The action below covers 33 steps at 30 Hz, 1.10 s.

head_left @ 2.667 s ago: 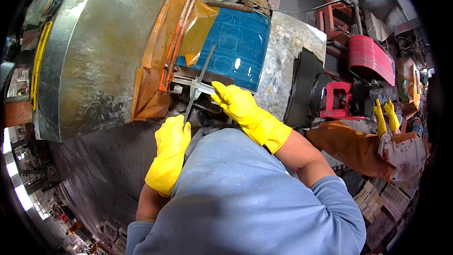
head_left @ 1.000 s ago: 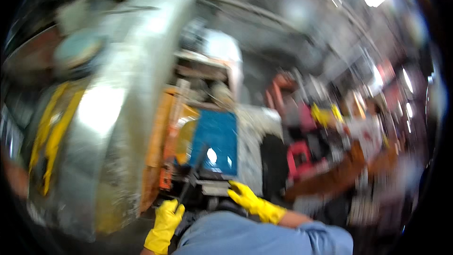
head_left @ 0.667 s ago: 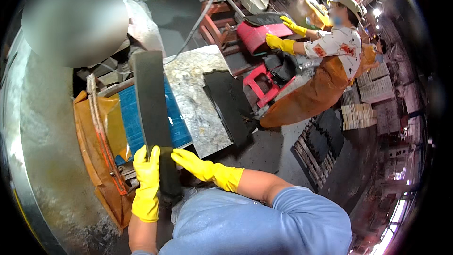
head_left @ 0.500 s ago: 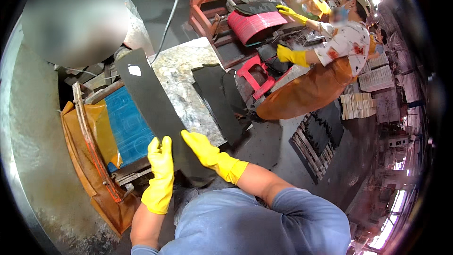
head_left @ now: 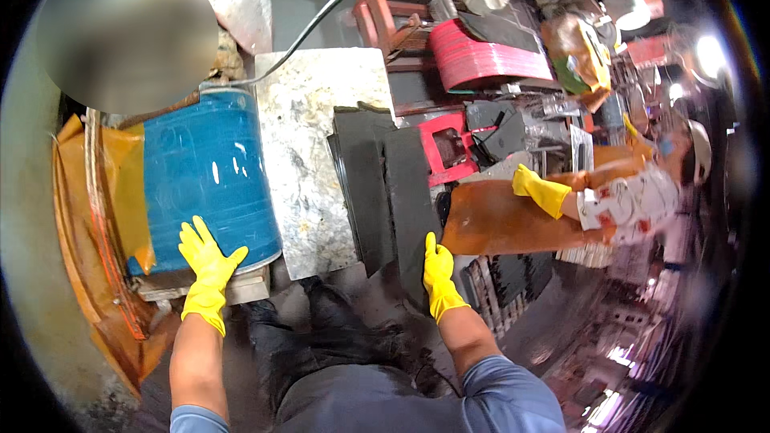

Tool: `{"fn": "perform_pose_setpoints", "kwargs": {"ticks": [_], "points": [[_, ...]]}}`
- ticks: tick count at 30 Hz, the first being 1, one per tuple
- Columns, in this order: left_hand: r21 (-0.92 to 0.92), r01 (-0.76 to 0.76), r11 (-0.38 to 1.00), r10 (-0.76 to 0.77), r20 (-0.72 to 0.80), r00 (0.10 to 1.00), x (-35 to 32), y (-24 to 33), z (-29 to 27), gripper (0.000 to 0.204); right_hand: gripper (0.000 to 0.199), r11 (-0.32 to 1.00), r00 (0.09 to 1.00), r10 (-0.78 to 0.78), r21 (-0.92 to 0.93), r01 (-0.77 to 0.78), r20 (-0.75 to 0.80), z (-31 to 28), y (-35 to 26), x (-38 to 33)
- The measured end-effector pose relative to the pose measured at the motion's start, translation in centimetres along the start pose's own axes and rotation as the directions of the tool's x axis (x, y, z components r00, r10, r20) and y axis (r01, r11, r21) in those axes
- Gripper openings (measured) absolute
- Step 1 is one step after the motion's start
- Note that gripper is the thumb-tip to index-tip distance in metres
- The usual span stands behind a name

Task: The person picks up rectangular tiles from a pallet, places them on a blue barrel, and then moves them to a conveyor belt. They repeat this process, handling the tiles one at a time and occasionally using a caliper to measure them.

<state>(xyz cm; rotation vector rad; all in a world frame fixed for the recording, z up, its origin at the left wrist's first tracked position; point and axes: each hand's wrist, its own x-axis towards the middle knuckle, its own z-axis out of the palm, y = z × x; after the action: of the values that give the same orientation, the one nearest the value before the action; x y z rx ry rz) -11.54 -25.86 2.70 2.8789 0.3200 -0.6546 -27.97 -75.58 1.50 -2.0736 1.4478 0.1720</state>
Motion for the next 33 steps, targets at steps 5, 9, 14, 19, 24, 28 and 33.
{"fn": "perform_pose_setpoints", "kwargs": {"ticks": [5, 9, 14, 19, 24, 28, 33], "points": [[-0.001, -0.050, 0.999, 0.050, -0.072, 0.996, -0.2, -1.0, 1.7, 0.145, 0.071, 1.000, 0.998, -0.002, -0.005, 0.002, -0.064, 3.7, 0.2, 8.9], [0.042, -0.090, 0.995, 0.094, -0.117, 0.989, 0.0, -1.2, 2.3, 0.146, 0.072, 0.981, 0.971, -0.172, 0.059, 0.183, -0.165, 8.1, -1.0, 12.4], [0.065, -0.104, 0.992, 0.114, -0.173, 0.978, -0.2, -1.8, 3.3, 0.148, 0.048, 0.839, 0.824, -0.516, -0.332, 0.432, -0.233, 11.8, -1.8, 13.0], [0.076, -0.113, 0.991, 0.124, -0.161, 0.979, 0.0, -0.9, 2.5, 0.146, 0.062, 0.841, 0.827, -0.508, -0.344, 0.417, -0.240, 13.6, -0.3, 13.5], [0.067, -0.111, 0.992, 0.121, -0.180, 0.976, -0.2, -0.7, 2.5, 0.144, 0.059, 0.804, 0.882, -0.472, -0.413, 0.428, -0.004, 11.5, -3.1, 13.6], [-0.099, -0.143, 0.985, 0.142, -0.008, 0.990, -0.4, -0.5, -1.8, 0.132, 0.064, 0.714, 0.742, -0.664, -0.372, 0.593, -0.093, 12.7, -4.7, 10.4], [-0.313, -0.436, 0.844, 0.333, -0.332, 0.883, -4.7, -8.6, 2.1, 0.089, 0.059, 0.313, 0.319, -0.948, -0.136, 0.940, 0.017, 15.4, -8.2, -1.4]]}}
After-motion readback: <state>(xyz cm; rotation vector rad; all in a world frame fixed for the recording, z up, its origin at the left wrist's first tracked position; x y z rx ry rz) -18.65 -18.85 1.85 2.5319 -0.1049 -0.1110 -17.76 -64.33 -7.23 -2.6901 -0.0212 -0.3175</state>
